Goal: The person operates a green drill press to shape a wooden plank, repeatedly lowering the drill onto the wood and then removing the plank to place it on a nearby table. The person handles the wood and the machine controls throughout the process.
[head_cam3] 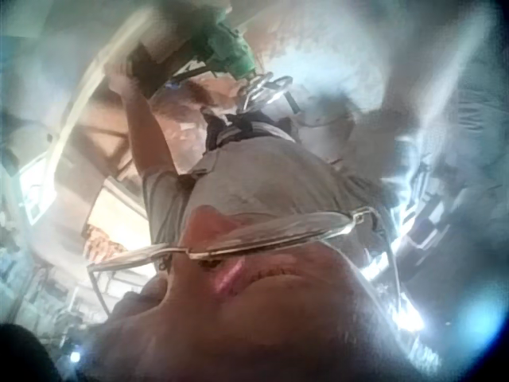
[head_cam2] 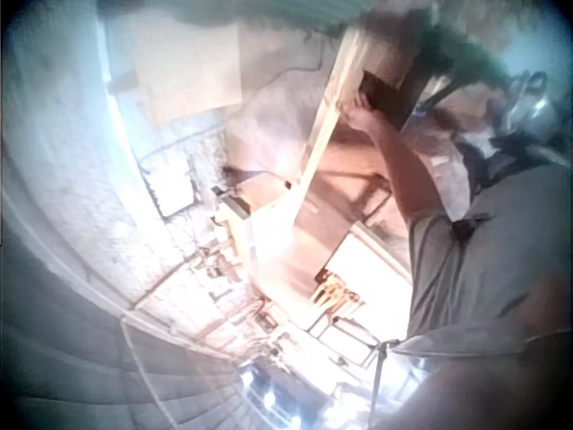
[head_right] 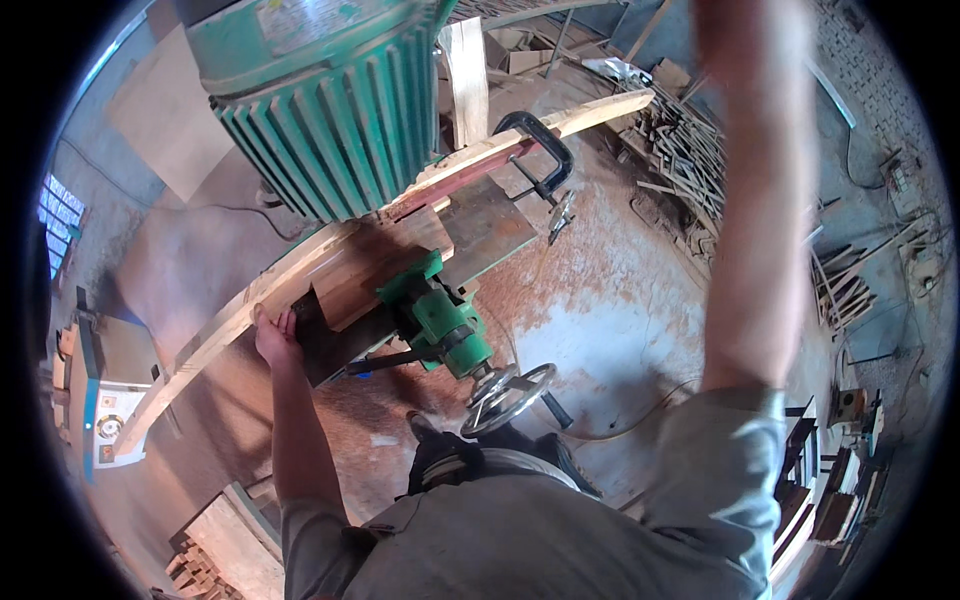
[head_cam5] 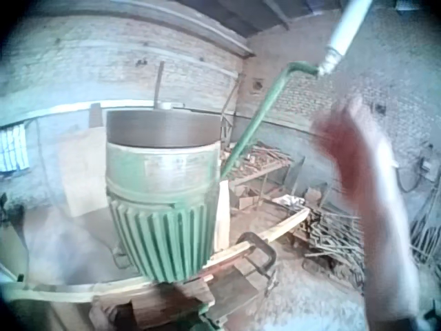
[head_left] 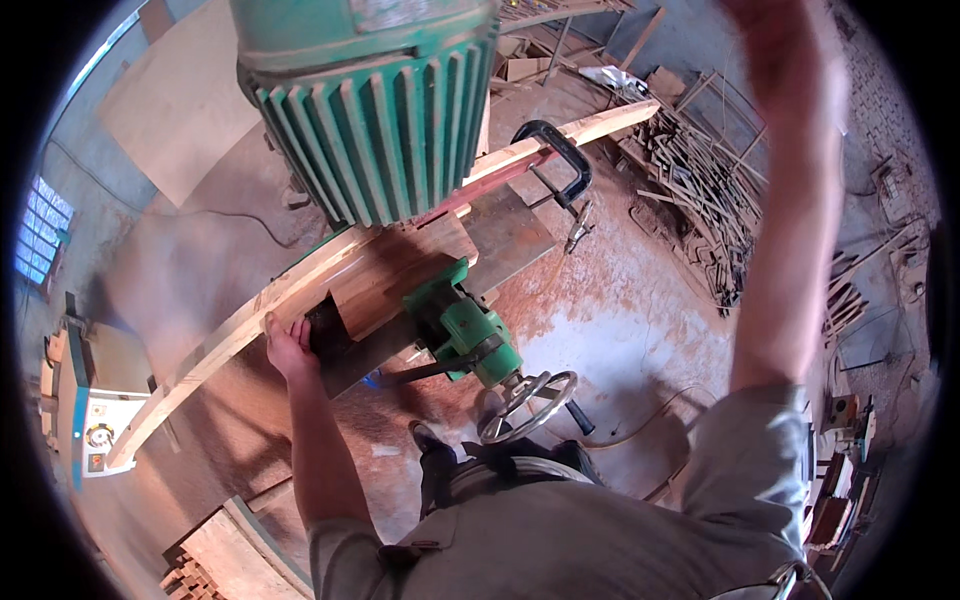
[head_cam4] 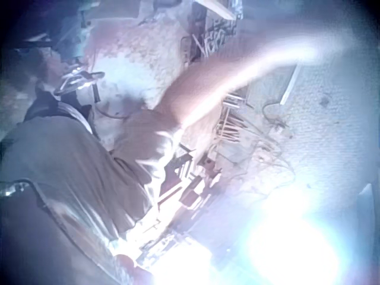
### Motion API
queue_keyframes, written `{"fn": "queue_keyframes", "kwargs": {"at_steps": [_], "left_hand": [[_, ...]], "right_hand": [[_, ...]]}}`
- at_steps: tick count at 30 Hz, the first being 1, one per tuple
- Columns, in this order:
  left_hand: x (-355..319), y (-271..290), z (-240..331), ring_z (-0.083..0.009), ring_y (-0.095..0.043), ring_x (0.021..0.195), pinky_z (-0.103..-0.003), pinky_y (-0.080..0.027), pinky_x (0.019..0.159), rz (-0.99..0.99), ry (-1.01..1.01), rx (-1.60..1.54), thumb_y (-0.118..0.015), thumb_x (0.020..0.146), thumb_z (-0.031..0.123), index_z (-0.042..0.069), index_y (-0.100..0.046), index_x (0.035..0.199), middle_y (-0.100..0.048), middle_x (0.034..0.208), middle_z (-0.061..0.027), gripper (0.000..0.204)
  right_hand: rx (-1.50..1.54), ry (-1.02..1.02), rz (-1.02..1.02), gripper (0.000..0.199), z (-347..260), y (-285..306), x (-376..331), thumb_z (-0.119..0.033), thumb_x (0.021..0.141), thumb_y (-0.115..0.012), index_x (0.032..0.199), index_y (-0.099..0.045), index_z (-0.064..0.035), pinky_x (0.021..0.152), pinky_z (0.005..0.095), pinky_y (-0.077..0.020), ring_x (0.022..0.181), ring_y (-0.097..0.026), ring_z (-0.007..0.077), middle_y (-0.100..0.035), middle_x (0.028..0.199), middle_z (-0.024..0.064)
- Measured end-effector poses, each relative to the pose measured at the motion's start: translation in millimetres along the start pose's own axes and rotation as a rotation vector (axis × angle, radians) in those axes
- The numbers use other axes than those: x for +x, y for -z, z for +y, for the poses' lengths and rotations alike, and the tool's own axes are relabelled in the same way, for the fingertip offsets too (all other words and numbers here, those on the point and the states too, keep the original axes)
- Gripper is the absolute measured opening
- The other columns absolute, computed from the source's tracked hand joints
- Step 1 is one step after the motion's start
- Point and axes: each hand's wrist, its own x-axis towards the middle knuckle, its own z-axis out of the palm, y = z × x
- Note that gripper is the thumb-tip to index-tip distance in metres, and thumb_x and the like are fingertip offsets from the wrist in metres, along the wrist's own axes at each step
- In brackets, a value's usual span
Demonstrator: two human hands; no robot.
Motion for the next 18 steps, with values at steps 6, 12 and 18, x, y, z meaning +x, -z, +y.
{"fn": "queue_keyframes", "kwargs": {"at_steps": [6,12,18], "left_hand": [[10,6,-6,-0.0208,-0.063,0.079,-0.029,-0.056,0.066,-0.011,-0.024,0.014,-0.060,0.087,0.033,0.003,-0.050,0.120,-0.057,0.097,-0.0096,0.045],[11,13,6,-0.0217,-0.063,0.085,-0.032,-0.055,0.072,-0.018,-0.025,-0.023,-0.059,0.087,0.032,0.004,-0.052,0.116,-0.058,0.097,-0.0092,0.040],[10,22,6,-0.0222,-0.060,0.096,-0.036,-0.050,0.085,-0.066,0.090,-0.086,-0.054,0.091,0.031,0.004,-0.050,0.116,-0.061,0.105,-0.0086,0.037]], "right_hand": [[0.261,-0.281,-0.850,0.031,-1,-175,-226,-0.028,0.086,-0.057,0.106,-0.062,-0.0042,0.079,0.0366,-0.0469,0.087,-0.061,0.0243,-0.064,0.094,0.0126],[0.994,-0.970,-0.644,0.025,54,-169,-248,-0.030,0.089,-0.053,0.087,-0.059,-0.0059,0.062,0.0319,-0.0493,0.067,-0.060,0.0186,-0.062,0.070,0.0105],[0.074,-1.105,-0.327,0.039,199,-95,-344,-0.029,0.093,-0.051,0.110,-0.056,0.0058,0.065,0.0305,-0.0517,0.077,-0.062,0.0171,-0.066,0.090,0.0112]]}}
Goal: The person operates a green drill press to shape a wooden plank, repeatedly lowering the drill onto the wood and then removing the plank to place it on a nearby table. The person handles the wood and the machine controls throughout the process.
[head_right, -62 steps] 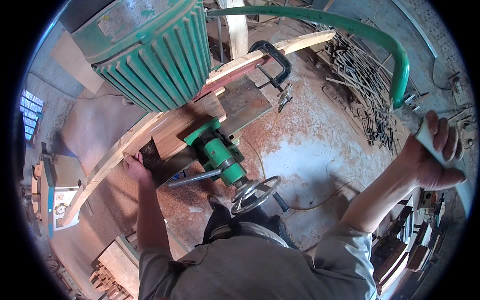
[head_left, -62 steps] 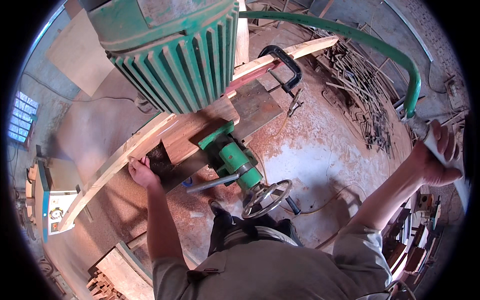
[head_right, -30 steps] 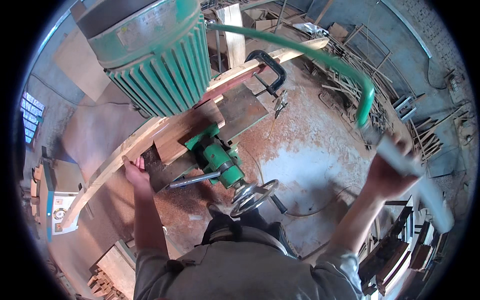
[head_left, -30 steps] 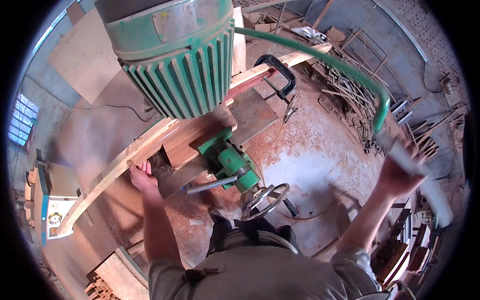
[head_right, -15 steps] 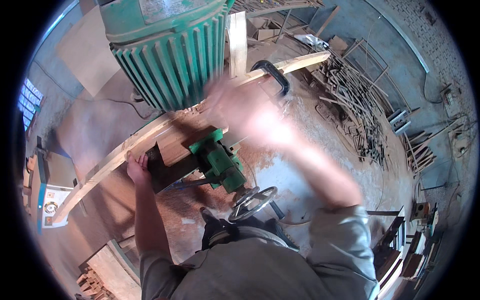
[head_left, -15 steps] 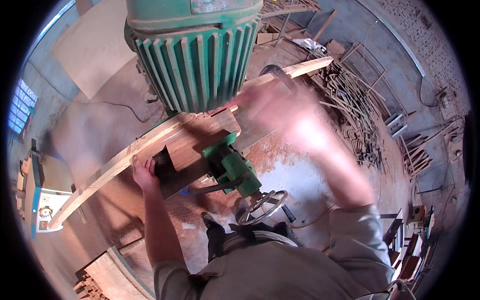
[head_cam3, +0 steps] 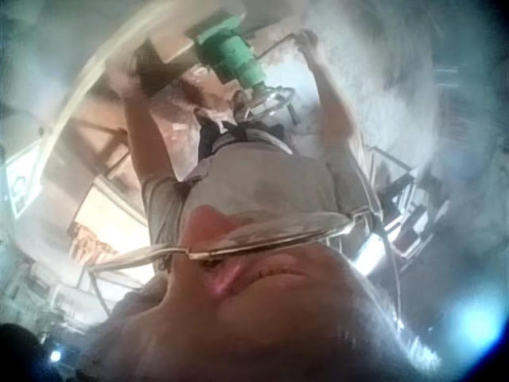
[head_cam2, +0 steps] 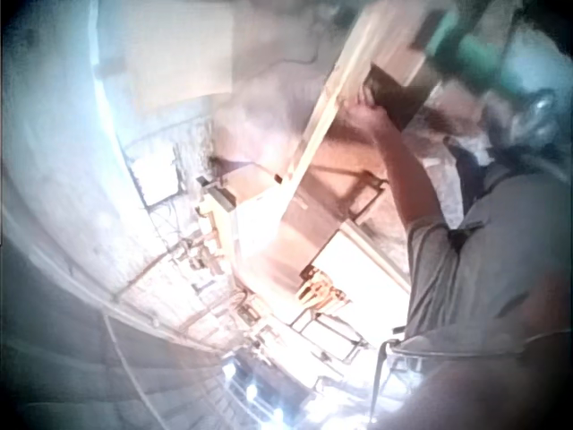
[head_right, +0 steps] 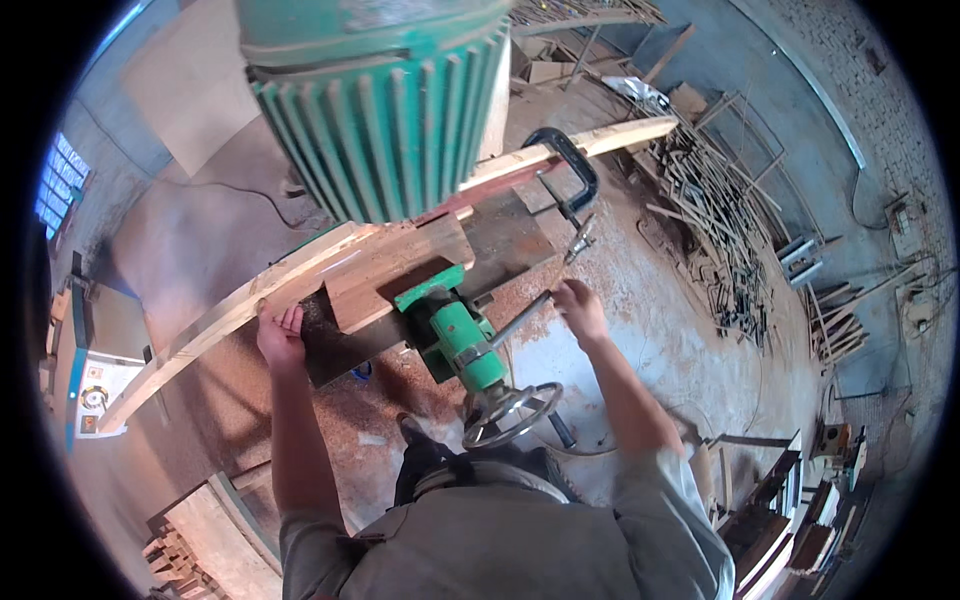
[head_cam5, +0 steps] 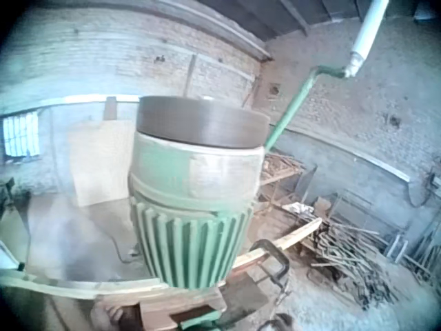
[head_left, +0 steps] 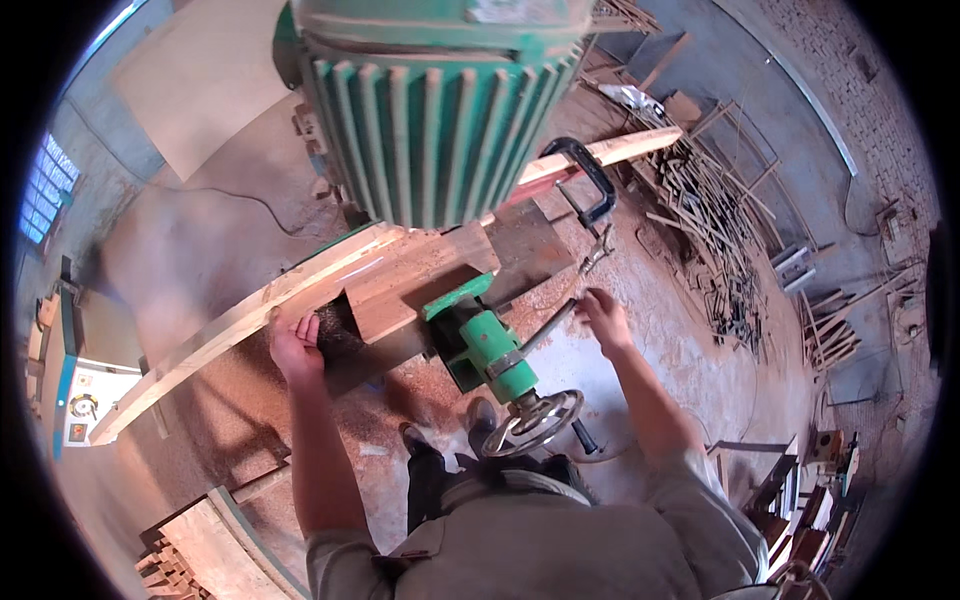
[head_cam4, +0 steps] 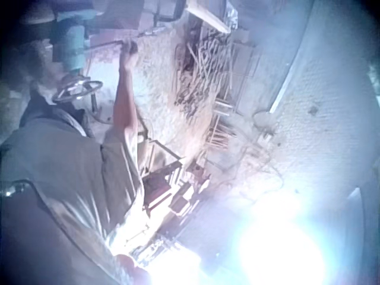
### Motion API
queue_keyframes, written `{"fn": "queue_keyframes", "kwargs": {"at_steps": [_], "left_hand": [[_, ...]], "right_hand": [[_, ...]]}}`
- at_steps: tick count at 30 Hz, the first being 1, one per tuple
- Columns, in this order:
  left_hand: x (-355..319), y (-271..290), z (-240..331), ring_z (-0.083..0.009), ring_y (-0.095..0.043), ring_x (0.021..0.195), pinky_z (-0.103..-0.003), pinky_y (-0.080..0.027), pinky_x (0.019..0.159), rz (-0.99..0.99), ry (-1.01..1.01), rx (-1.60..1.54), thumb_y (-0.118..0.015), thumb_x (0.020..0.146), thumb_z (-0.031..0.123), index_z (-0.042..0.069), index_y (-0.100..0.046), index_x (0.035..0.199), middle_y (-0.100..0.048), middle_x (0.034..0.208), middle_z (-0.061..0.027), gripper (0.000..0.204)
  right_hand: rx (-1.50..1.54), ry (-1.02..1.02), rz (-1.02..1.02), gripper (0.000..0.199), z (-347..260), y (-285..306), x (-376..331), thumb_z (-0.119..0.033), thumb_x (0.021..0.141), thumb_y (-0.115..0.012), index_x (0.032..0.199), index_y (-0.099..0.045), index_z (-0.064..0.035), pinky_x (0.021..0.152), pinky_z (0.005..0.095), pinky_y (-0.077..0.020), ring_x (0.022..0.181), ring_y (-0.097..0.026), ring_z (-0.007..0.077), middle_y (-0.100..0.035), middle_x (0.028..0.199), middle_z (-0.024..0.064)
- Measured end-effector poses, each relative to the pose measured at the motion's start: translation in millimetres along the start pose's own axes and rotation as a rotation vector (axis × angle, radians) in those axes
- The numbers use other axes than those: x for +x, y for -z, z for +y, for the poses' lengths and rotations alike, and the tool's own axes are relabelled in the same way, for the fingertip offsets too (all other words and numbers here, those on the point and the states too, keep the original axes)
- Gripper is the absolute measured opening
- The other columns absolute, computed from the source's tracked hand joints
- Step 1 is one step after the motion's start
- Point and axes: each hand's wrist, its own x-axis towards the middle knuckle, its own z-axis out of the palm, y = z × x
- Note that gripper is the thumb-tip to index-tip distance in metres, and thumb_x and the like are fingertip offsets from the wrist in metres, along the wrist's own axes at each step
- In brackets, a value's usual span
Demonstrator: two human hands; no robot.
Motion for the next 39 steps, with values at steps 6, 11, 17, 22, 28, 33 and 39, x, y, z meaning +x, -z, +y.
{"fn": "queue_keyframes", "kwargs": {"at_steps": [6,11,17,22,28,33,39], "left_hand": [[5,40,46,-0.0208,-0.061,0.092,-0.037,-0.049,0.087,0.100,-0.073,-0.122,-0.052,0.091,0.032,0.007,-0.055,0.110,-0.062,0.102,-0.0063,0.031],[7,154,111,-0.0202,-0.062,0.077,-0.031,-0.054,0.068,-0.071,-0.243,-0.230,-0.042,0.096,0.032,0.008,-0.056,0.098,-0.064,0.091,-0.0066,0.028],[-97,216,133,-0.0179,-0.058,0.071,-0.031,-0.046,0.054,-0.292,-0.443,-0.398,-0.049,0.093,0.030,0.012,-0.057,0.090,-0.061,0.079,-0.0042,0.020],[-195,273,116,-0.0134,-0.059,0.081,-0.030,-0.048,0.068,-0.031,-0.426,-0.291,-0.056,0.089,0.027,0.016,-0.056,0.097,-0.062,0.087,0.0021,0.014],[-314,287,122,-0.0223,-0.059,0.092,-0.039,-0.050,0.079,0.193,-0.416,-0.190,-0.047,0.094,0.033,0.009,-0.052,0.115,-0.060,0.103,-0.0072,0.032],[-388,285,65,-0.0197,-0.054,0.097,-0.038,-0.048,0.083,0.229,-0.403,0.057,-0.056,0.091,0.033,0.007,-0.033,0.135,-0.052,0.112,-0.0099,0.056],[-412,396,19,-0.0129,-0.053,0.065,-0.027,-0.047,0.056,0.821,-0.527,-0.140,-0.054,0.087,0.011,0.003,-0.051,0.104,-0.055,0.078,-0.0034,0.018]], "right_hand": [[0.454,-0.120,0.221,0.033,-23,39,-76,-0.027,0.092,-0.051,0.113,-0.050,-0.0020,0.058,0.0314,-0.0527,0.069,-0.062,0.0199,-0.062,0.086,0.0115],[0.589,0.092,-0.007,0.021,-72,-3,-158,-0.024,0.093,-0.052,0.102,-0.054,-0.0043,0.057,0.0282,-0.0493,0.064,-0.059,0.0165,-0.061,0.079,0.0082],[-0.197,0.775,-0.459,0.043,-152,-123,-209,-0.005,0.074,-0.068,0.113,-0.052,0.0002,0.085,0.0362,-0.0466,0.100,-0.057,0.0267,-0.056,0.113,0.0160],[-0.521,1.190,-0.764,0.057,-160,-203,-243,-0.029,0.072,-0.073,0.118,-0.052,-0.0009,0.095,0.0427,-0.0396,0.113,-0.047,0.0372,-0.051,0.118,0.0212],[-0.483,0.688,-1.435,0.038,-74,-241,-296,-0.018,0.075,-0.069,0.107,-0.056,-0.0026,0.068,0.0386,-0.0481,0.080,-0.062,0.0352,-0.062,0.086,0.0197],[-0.371,0.888,-1.449,0.043,-44,-258,-380,-0.014,0.075,-0.068,0.113,-0.053,-0.0046,0.073,0.0409,-0.0486,0.090,-0.061,0.0364,-0.061,0.092,0.0224],[-0.397,0.941,-1.760,0.068,-2,-283,-420,-0.017,0.075,-0.070,0.131,-0.037,0.0022,0.077,0.0376,-0.0504,0.097,-0.060,0.0311,-0.056,0.111,0.0234]]}}
